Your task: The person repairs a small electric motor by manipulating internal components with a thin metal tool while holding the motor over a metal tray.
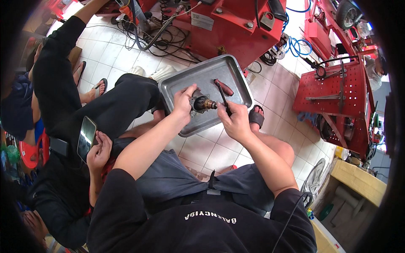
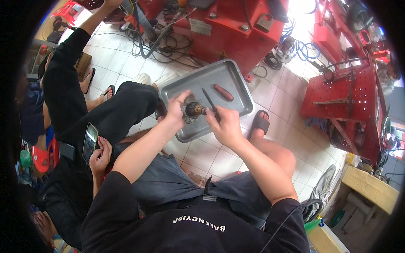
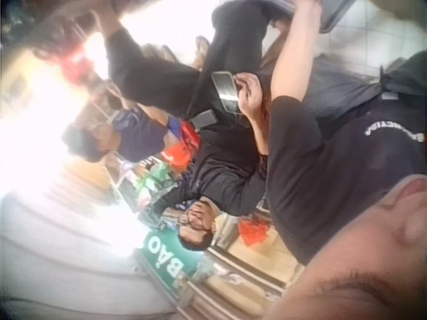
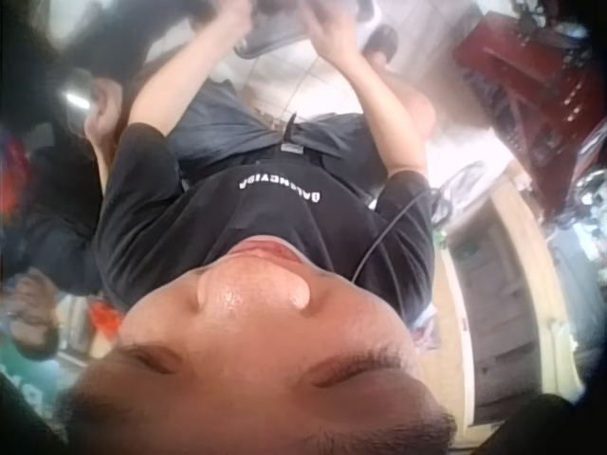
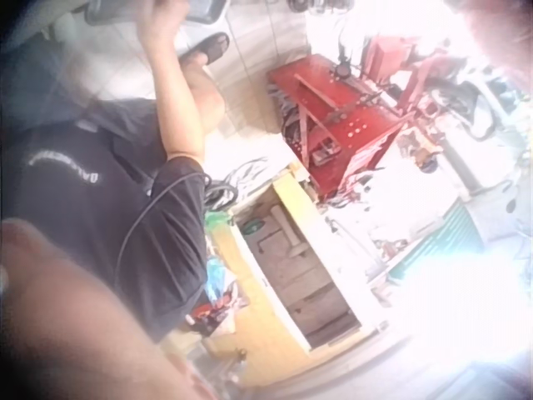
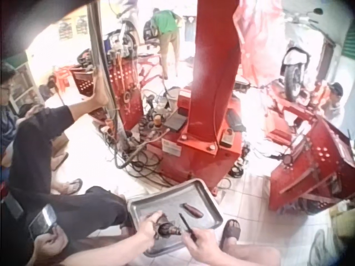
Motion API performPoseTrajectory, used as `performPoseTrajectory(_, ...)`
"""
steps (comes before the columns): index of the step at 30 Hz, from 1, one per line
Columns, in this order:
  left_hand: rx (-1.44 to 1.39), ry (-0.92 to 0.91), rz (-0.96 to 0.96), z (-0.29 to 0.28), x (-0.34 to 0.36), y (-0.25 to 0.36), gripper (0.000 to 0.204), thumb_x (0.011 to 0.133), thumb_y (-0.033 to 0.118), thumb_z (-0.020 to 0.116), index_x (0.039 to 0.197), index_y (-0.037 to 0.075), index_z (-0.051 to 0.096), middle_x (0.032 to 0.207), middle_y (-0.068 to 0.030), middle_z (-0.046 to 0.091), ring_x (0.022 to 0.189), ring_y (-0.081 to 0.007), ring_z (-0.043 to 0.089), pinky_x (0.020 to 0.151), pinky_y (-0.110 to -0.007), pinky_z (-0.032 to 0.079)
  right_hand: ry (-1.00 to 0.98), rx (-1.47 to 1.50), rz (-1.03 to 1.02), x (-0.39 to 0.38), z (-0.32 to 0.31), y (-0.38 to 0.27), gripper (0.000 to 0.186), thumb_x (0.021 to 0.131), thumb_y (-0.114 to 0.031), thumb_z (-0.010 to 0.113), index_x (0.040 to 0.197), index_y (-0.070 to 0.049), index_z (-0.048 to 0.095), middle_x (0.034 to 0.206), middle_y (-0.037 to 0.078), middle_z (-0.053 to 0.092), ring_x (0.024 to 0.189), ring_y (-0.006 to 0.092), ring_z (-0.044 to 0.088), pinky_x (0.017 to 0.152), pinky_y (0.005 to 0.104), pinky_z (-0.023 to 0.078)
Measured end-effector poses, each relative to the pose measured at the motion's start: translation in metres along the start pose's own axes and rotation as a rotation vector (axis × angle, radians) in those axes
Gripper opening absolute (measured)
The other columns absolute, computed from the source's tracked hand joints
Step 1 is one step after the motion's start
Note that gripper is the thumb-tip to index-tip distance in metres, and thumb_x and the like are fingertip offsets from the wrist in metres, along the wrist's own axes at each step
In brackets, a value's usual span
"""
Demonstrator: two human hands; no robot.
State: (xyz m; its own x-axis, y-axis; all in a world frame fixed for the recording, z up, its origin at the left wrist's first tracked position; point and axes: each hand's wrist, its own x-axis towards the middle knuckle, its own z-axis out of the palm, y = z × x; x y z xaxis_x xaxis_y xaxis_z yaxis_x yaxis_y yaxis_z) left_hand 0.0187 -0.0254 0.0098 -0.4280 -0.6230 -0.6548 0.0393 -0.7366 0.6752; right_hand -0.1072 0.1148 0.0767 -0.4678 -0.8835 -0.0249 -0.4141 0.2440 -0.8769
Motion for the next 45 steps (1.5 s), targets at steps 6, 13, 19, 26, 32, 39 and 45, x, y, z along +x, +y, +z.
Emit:
performPoseTrajectory(6, -0.031, 0.047, 0.015, 0.012, 0.0, -0.015, 0.028, 0.092, 0.03, 0.068, 0.088, 0.002, 0.067, 0.082, -0.0042, 0.065, 0.069, -0.0142, 0.06, 0.06, -0.03, 0.048, 0.009, -0.113, -0.276, 0.003, 0.009, 0.01, 0.026, 0.086, -0.012, 0.071, 0.071, 0.001, 0.055, 0.063, 0.02, 0.056, 0.055, 0.0377, 0.056, 0.051, 0.0446, 0.042)
performPoseTrajectory(13, 0.276, 0.178, 0.233, 0.007, 0.013, -0.031, 0.032, 0.086, 0.033, 0.069, 0.095, 0.002, 0.07, 0.085, -0.0074, 0.068, 0.078, -0.0174, 0.064, 0.073, -0.035, 0.052, -0.08, -0.223, -0.141, 0.0, 0.015, 0.01, 0.022, 0.089, -0.013, 0.066, 0.076, 0.001, 0.056, 0.065, 0.022, 0.055, 0.058, 0.0401, 0.055, 0.054, 0.0455, 0.042)
performPoseTrajectory(19, 0.307, 0.266, 0.388, 0.003, 0.026, -0.04, 0.041, 0.09, 0.036, 0.066, 0.103, -0.002, 0.071, 0.079, -0.0178, 0.071, 0.073, -0.0243, 0.069, 0.07, -0.039, 0.052, -0.034, -0.187, -0.235, -0.003, 0.023, 0.011, 0.025, 0.095, -0.009, 0.061, 0.076, 0.004, 0.052, 0.061, 0.017, 0.046, 0.054, 0.0197, 0.038, 0.051, 0.0364, 0.033)
performPoseTrajectory(26, 0.246, 0.09, 0.498, 0.012, 0.032, -0.014, 0.029, 0.086, 0.031, 0.066, 0.086, 0.002, 0.073, 0.077, -0.0152, 0.072, 0.071, -0.0268, 0.069, 0.068, -0.042, 0.053, 0.04, -0.465, -0.446, 0.003, 0.015, 0.009, 0.008, 0.08, 0.004, 0.06, 0.078, -0.002, 0.055, 0.067, 0.018, 0.052, 0.058, 0.0311, 0.054, 0.055, 0.041, 0.043)
performPoseTrajectory(32, 0.031, 0.062, 0.405, 0.01, 0.012, 0.021, 0.028, 0.091, 0.026, 0.066, 0.087, -0.001, 0.073, 0.072, -0.0003, 0.065, 0.062, -0.0071, 0.053, 0.055, -0.027, 0.04, -0.034, -0.422, -0.537, 0.019, 0.012, -0.012, 0.015, 0.078, -0.004, 0.072, 0.085, -0.003, 0.058, 0.074, 0.015, 0.059, 0.061, 0.0365, 0.062, 0.054, 0.0445, 0.048)
performPoseTrajectory(39, 0.05, 0.032, 0.371, 0.015, 0.013, 0.008, 0.029, 0.091, 0.027, 0.066, 0.085, 0.0, 0.073, 0.069, 0.001, 0.062, 0.055, -0.0055, 0.048, 0.049, -0.026, 0.034, -0.01, -0.359, -0.42, 0.007, 0.007, -0.008, 0.019, 0.083, -0.01, 0.071, 0.079, -0.003, 0.054, 0.072, 0.014, 0.06, 0.058, 0.0368, 0.061, 0.05, 0.0444, 0.048)
performPoseTrajectory(45, 0.032, 0.03, 0.32, 0.01, 0.009, 0.005, 0.031, 0.092, 0.029, 0.067, 0.088, -0.001, 0.071, 0.07, 0.0005, 0.062, 0.057, -0.0062, 0.05, 0.05, -0.025, 0.034, 0.01, -0.199, -0.322, 0.0, 0.021, 0.002, 0.02, 0.084, -0.007, 0.07, 0.077, -0.001, 0.052, 0.069, 0.018, 0.058, 0.057, 0.0388, 0.058, 0.05, 0.045, 0.045)
